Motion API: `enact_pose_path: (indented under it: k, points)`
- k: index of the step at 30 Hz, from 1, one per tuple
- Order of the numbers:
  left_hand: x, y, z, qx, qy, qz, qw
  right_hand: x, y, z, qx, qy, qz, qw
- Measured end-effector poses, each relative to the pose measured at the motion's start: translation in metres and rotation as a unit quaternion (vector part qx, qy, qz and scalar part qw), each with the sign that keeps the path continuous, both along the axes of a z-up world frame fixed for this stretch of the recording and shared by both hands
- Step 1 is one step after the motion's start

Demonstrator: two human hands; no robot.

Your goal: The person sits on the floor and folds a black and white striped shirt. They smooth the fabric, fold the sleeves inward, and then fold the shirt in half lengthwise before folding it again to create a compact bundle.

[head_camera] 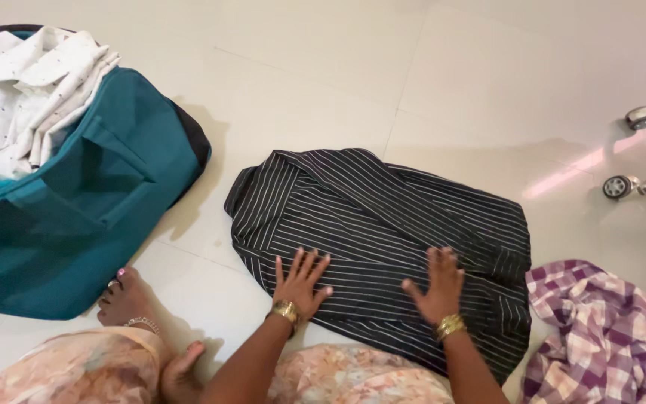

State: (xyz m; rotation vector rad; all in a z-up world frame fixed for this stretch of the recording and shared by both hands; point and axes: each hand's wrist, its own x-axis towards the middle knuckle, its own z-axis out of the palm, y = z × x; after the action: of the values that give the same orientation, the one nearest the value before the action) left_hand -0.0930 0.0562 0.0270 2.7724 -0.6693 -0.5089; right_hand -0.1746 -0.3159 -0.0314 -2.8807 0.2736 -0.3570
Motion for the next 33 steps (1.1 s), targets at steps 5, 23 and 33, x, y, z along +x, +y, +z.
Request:
enact_pose_path:
  k: [5, 23, 33]
  points:
    - [-0.026, 0.014, 0.008, 0.014, 0.013, -0.004, 1.000, -0.102, 0.024, 0.007, -0.126, 0.058, 0.096, 0.986]
    - [-0.044, -0.002, -0.023, 0.047, -0.015, 0.085, 0.995, -0.164, -0.030, 0.017, -0.060, 0.000, -0.142, 0.988]
    - [-0.028, 0.052, -0.047, 0.005, 0.023, 0.062, 0.998, -0.174, -0.023, 0.019, -0.093, -0.046, -0.134, 0.985]
